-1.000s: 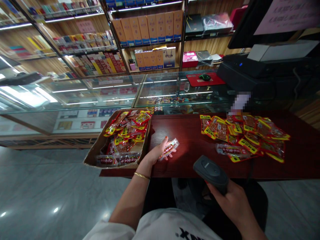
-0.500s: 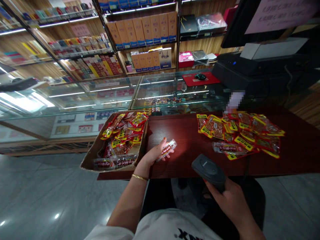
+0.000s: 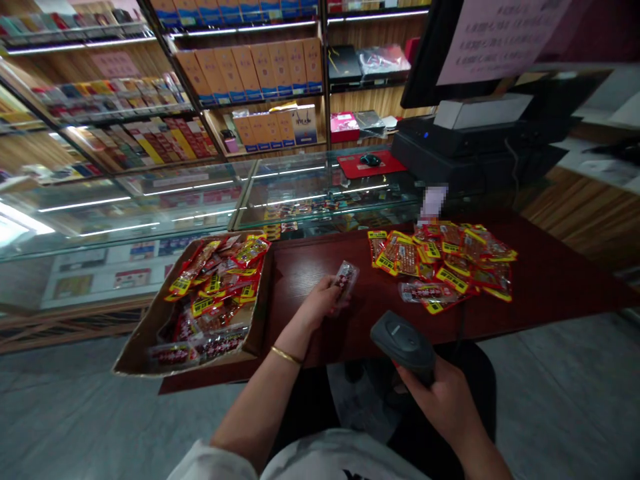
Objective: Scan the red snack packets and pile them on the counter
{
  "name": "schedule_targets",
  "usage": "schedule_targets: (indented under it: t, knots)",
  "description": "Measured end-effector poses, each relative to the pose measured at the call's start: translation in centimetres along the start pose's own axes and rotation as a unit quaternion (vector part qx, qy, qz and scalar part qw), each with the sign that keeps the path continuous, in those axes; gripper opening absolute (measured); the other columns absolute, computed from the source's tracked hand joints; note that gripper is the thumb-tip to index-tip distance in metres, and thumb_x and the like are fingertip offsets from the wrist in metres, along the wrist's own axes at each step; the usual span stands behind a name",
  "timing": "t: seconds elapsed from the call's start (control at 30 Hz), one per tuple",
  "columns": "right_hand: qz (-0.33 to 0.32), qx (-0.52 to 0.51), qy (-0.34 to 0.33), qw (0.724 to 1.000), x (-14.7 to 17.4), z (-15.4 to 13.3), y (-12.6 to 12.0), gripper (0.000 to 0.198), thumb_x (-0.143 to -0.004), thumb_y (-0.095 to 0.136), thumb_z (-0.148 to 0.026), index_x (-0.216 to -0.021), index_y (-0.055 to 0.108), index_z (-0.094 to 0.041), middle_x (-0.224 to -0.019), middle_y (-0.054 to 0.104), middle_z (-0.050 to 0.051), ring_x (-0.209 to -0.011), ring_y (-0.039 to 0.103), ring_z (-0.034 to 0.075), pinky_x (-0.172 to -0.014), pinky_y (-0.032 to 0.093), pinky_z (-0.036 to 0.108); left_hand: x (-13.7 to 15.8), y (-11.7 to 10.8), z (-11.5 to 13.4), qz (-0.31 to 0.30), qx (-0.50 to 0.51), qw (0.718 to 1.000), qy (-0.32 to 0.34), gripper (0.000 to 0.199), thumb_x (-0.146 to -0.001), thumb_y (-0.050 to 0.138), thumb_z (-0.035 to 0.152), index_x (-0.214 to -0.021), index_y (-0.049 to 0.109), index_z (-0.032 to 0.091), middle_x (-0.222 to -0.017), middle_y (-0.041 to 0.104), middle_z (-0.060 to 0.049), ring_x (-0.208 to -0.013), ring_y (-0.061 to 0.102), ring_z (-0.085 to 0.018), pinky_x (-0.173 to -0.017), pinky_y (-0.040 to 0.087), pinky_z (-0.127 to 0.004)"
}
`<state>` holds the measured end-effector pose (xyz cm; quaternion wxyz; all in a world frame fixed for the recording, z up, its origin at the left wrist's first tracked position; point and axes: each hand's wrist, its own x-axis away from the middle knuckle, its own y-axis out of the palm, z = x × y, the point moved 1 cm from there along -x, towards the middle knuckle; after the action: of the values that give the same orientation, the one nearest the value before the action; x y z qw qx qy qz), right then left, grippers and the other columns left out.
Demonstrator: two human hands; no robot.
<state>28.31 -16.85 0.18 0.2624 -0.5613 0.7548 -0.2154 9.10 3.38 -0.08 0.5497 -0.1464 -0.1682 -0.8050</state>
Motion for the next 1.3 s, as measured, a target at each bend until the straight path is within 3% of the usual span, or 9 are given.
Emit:
schedule_targets:
  t: [0.2,0.33,0.43,0.57,0.67,0.8,1.0,1.13,1.3]
  knots:
    - [0.060,0.031,0.023,0.997,1.2,1.0,-1.1,0.031,-0.087,0.062,-0.048,-0.094,0.076,-0.021,-0.084,0.082,0.007,-0.078,0.079,0.026,-0.071,0.062,0.028,-7.6,11.3,4.7,-0.032,-0.013,0.995,0.099,0.014,-0.083,0.063,0.015,-0.095,0.070,0.013,-0.074,0.070,-0.004,-0.068,0.066,-0.015,-0.069,0.052,-0.026]
    - [0.070,0.052,0.020,0.996,1.7,1.5,-1.3,0.033,-0.085,0.061,-0.049,-0.090,0.078,-0.021,-0.081,0.082,0.007,-0.076,0.080,0.027,-0.067,0.062,0.027,-8.1,13.1,4.8,-0.022,-0.043,0.990,0.135,0.025,-0.078,0.065,0.008,-0.101,0.073,0.013,-0.097,0.076,-0.008,-0.092,0.069,-0.019,-0.090,0.052,-0.031]
    - [0.059,0.064,0.024,0.996,1.9,2.2,-1.0,0.034,-0.084,0.062,-0.051,-0.089,0.079,-0.022,-0.081,0.082,0.007,-0.079,0.080,0.028,-0.066,0.062,0.028,-4.0,9.3,3.0,0.009,-0.090,0.975,0.203,0.037,-0.081,0.063,0.011,-0.117,0.070,0.016,-0.109,0.075,-0.009,-0.097,0.069,-0.018,-0.091,0.053,-0.029]
    - [0.034,0.070,0.051,0.996,1.3,3.2,-0.3,0.038,-0.077,0.064,-0.058,-0.077,0.078,-0.023,-0.069,0.080,0.008,-0.067,0.079,0.031,-0.055,0.061,0.030,5.4,-0.9,2.1,0.120,-0.207,0.922,0.304,0.031,-0.092,0.057,0.026,-0.117,0.072,0.019,-0.114,0.075,-0.009,-0.098,0.070,-0.018,-0.087,0.055,-0.028]
    - [-0.017,0.062,0.049,0.997,0.1,2.8,0.7,0.037,-0.073,0.067,-0.060,-0.071,0.077,-0.025,-0.065,0.079,0.007,-0.063,0.078,0.032,-0.053,0.061,0.032,12.1,-9.8,3.0,0.254,-0.342,0.869,0.251,0.029,-0.093,0.056,0.031,-0.114,0.073,0.019,-0.111,0.076,-0.008,-0.099,0.071,-0.020,-0.093,0.053,-0.032]
    - [-0.026,0.042,0.010,0.999,-1.0,0.5,2.2,0.035,-0.075,0.067,-0.057,-0.080,0.079,-0.024,-0.072,0.081,0.006,-0.069,0.079,0.031,-0.064,0.063,0.033,16.4,-18.5,3.6,0.205,-0.595,0.774,0.078,0.040,-0.086,0.064,0.032,-0.124,0.070,0.025,-0.121,0.074,-0.009,-0.115,0.067,-0.030,-0.101,0.048,-0.042]
    - [-0.035,0.046,-0.040,0.998,-0.3,-0.6,3.6,0.032,-0.082,0.065,-0.054,-0.083,0.077,-0.024,-0.077,0.082,0.006,-0.069,0.079,0.028,-0.073,0.063,0.034,15.1,-20.4,2.7,0.129,-0.695,0.707,-0.020,0.041,-0.070,0.078,0.035,-0.110,0.074,0.027,-0.125,0.071,-0.013,-0.121,0.061,-0.037,-0.099,0.043,-0.047]
    - [-0.044,0.070,-0.047,0.995,0.2,0.4,3.2,0.034,-0.083,0.063,-0.055,-0.084,0.077,-0.024,-0.082,0.082,0.006,-0.074,0.079,0.029,-0.071,0.063,0.033,14.3,-20.6,2.3,0.163,-0.642,0.749,0.007,0.023,-0.065,0.079,0.034,-0.086,0.075,0.025,-0.096,0.076,-0.009,-0.096,0.069,-0.032,-0.083,0.045,-0.037]
    - [-0.029,0.086,-0.043,0.995,0.1,1.1,2.2,0.034,-0.082,0.062,-0.054,-0.082,0.077,-0.024,-0.079,0.082,0.006,-0.074,0.080,0.029,-0.066,0.063,0.031,15.0,-22.1,2.3,0.308,-0.491,0.813,0.053,0.024,-0.075,0.068,0.043,-0.085,0.071,0.022,-0.072,0.068,-0.003,-0.069,0.062,-0.022,-0.065,0.042,-0.031]
